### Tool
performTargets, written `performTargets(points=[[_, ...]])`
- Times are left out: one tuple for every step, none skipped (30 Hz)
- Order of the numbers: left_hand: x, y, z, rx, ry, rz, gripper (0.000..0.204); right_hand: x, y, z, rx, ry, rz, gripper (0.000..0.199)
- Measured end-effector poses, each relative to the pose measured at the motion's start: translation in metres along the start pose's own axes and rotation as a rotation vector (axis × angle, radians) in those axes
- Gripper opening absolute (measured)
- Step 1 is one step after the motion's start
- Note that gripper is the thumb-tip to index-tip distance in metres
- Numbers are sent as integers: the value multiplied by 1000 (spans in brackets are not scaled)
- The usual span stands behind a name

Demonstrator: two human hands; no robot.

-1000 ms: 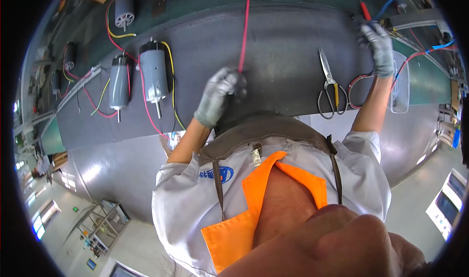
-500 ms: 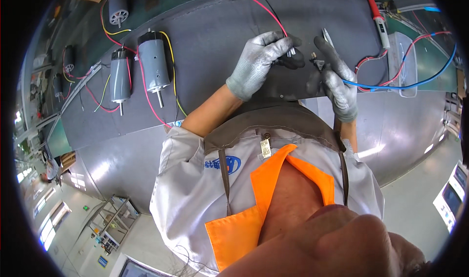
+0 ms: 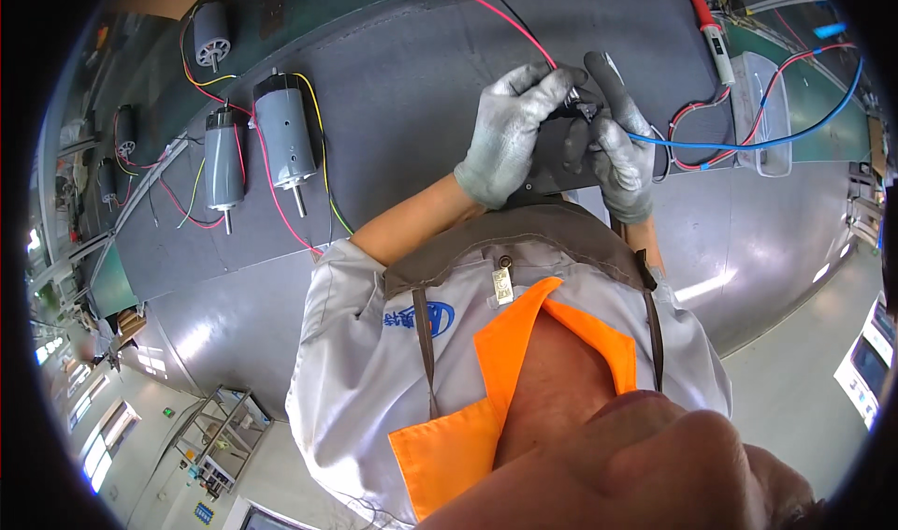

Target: The recorder is assembling electrical components onto small industrial motors.

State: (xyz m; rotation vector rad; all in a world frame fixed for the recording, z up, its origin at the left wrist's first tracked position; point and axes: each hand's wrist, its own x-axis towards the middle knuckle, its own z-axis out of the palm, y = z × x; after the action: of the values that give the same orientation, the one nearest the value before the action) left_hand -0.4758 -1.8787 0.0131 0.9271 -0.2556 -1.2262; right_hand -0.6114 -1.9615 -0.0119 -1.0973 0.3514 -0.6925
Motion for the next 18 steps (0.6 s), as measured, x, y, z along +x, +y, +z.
performTargets(points=[[-1, -3, 2, -33, 1, 11, 23, 1, -1, 2, -3, 4, -5, 64], [0, -6, 2, -64, -1, 19, 22, 2, -3, 5, 5, 17, -13, 64], [3, -9, 0, -63, -14, 15, 22, 3, -4, 8, 12, 31, -22, 65], [7, -11, -6, -93, -28, 37, 24, 5, -3, 10, 5, 40, -32, 65], [10, -12, -8, -126, -51, 59, 28, 8, -4, 10, -22, 31, 24, 65], [11, -8, -14, -222, -125, 39, 26, 14, -4, 8, -43, 12, 86, 65], [15, -11, -22, -172, -112, 61, 26, 20, -12, -7, -245, -120, 234, 68], [20, -15, -31, -122, -97, 87, 27, 29, -22, -23, -256, -124, 227, 68], [21, -12, -40, -124, -100, 100, 27, 41, -31, -40, -532, -277, 123, 66], [26, -14, -41, -87, -47, 108, 27, 47, -44, -68, -811, -394, 16, 64], [27, -12, -44, -59, 27, 132, 28, 57, -48, -97, -1107, -157, -163, 59], [28, -8, -45, -67, 24, 137, 28, 69, -53, -130, -1387, 94, -350, 54], [27, -5, -47, -72, 59, 104, 24, 85, -58, -165, -1670, 273, -180, 50], [28, -4, -46, -82, 74, 59, 21, 95, -69, -206, -1950, 484, 14, 46], [27, 0, -41, -110, -1, 92, 19, 106, -63, -270, -2033, 515, 40, 44], [29, -3, -41, -114, 0, 106, 19, 117, -54, -311, -2115, 540, 61, 42], [27, -8, -49, -210, -20, 138, 22, 136, -44, -298, -2037, 547, 76, 43], [29, -7, -51, -307, -58, 168, 26, 148, -43, -288, -1965, 568, 95, 44]])
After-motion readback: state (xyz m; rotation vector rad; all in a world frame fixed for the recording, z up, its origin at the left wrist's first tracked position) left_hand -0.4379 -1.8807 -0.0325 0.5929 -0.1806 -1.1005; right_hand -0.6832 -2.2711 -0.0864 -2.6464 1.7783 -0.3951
